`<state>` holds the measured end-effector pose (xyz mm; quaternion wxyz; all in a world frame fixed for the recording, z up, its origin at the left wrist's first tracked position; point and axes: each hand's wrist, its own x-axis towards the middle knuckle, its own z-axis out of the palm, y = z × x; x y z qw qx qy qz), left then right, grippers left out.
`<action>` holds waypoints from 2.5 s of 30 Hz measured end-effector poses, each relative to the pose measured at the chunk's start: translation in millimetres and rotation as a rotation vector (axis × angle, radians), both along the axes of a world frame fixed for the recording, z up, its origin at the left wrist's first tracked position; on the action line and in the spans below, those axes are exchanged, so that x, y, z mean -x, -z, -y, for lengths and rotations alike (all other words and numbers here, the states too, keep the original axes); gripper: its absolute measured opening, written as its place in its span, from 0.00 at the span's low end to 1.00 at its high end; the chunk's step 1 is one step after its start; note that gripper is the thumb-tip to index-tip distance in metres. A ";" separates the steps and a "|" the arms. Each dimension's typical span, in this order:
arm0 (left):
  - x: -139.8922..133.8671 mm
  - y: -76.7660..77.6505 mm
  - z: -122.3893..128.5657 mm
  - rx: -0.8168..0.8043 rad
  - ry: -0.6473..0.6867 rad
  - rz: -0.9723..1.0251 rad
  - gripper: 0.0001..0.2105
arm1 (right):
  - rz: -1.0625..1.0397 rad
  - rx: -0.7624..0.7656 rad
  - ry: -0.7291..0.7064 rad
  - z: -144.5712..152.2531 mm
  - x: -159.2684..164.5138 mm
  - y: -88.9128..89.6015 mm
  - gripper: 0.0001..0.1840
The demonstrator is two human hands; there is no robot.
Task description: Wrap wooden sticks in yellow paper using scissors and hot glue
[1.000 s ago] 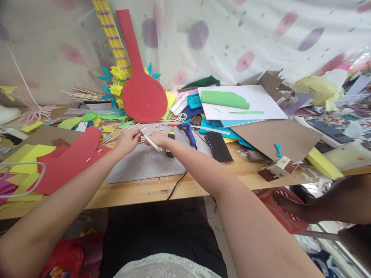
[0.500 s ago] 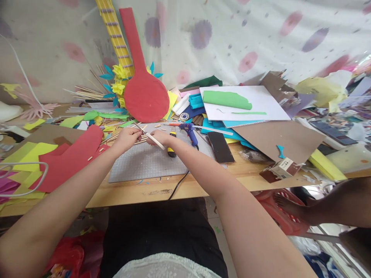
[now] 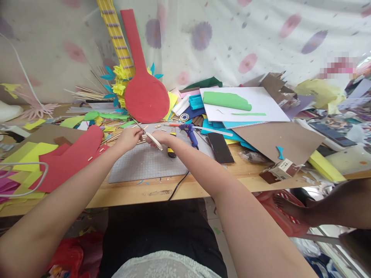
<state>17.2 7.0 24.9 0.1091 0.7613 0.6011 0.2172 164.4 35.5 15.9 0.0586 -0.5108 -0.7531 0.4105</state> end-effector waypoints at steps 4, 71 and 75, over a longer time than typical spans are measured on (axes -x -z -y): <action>3.7 0.7 -2.4 0.156 0.063 0.260 0.14 | -0.127 -0.063 -0.124 -1.2 -8.6 0.4 0.06; 10.0 -1.8 -5.9 0.157 0.055 -0.172 0.17 | -0.256 -0.512 0.096 -9.4 -6.2 28.2 0.19; 1.6 -3.9 -10.5 0.161 -0.042 -0.180 0.18 | -0.214 -0.515 0.225 -11.0 1.1 29.6 0.18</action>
